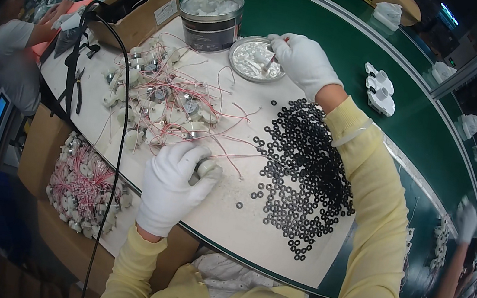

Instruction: The person assembles small white electronic components by inserting black washers into their centers and applying a substance with a brush. The person handles the components one at a time, picking up washers from a pile on the table and placing them into the units, then using a brush to apply a substance from a container to the components.

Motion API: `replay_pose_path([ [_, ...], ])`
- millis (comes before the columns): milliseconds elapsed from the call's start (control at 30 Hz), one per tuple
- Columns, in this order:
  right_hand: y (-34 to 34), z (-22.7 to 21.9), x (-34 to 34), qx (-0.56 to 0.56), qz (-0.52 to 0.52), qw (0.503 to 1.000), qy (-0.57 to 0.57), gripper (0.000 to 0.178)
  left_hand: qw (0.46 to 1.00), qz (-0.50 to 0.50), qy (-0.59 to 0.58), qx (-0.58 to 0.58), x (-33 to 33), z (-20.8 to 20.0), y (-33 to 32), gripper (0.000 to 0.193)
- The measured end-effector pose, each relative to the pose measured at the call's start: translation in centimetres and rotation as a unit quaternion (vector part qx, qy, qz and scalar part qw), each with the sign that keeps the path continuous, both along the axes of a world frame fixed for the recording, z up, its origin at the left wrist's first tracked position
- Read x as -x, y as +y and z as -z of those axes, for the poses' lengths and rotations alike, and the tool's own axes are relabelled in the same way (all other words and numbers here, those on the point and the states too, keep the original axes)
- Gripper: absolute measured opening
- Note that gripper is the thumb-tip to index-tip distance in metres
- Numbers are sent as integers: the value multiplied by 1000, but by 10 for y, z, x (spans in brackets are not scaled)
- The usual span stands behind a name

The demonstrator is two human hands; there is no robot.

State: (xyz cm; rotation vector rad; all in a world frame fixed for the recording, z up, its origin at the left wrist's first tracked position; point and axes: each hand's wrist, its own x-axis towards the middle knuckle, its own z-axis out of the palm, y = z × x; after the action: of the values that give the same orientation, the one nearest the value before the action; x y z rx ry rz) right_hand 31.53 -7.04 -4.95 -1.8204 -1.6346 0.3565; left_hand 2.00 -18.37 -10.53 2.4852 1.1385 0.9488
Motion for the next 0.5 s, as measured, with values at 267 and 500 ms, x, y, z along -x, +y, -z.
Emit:
replay_pose_path([
  [267, 4, -1, -5, 5, 13, 1000, 19, 40, 1000, 3, -1, -17, -1, 2, 0, 30],
  [500, 0, -14, -7, 23, 20, 997, 67, 39, 1000, -1, 0, -18, -2, 1, -1, 30],
])
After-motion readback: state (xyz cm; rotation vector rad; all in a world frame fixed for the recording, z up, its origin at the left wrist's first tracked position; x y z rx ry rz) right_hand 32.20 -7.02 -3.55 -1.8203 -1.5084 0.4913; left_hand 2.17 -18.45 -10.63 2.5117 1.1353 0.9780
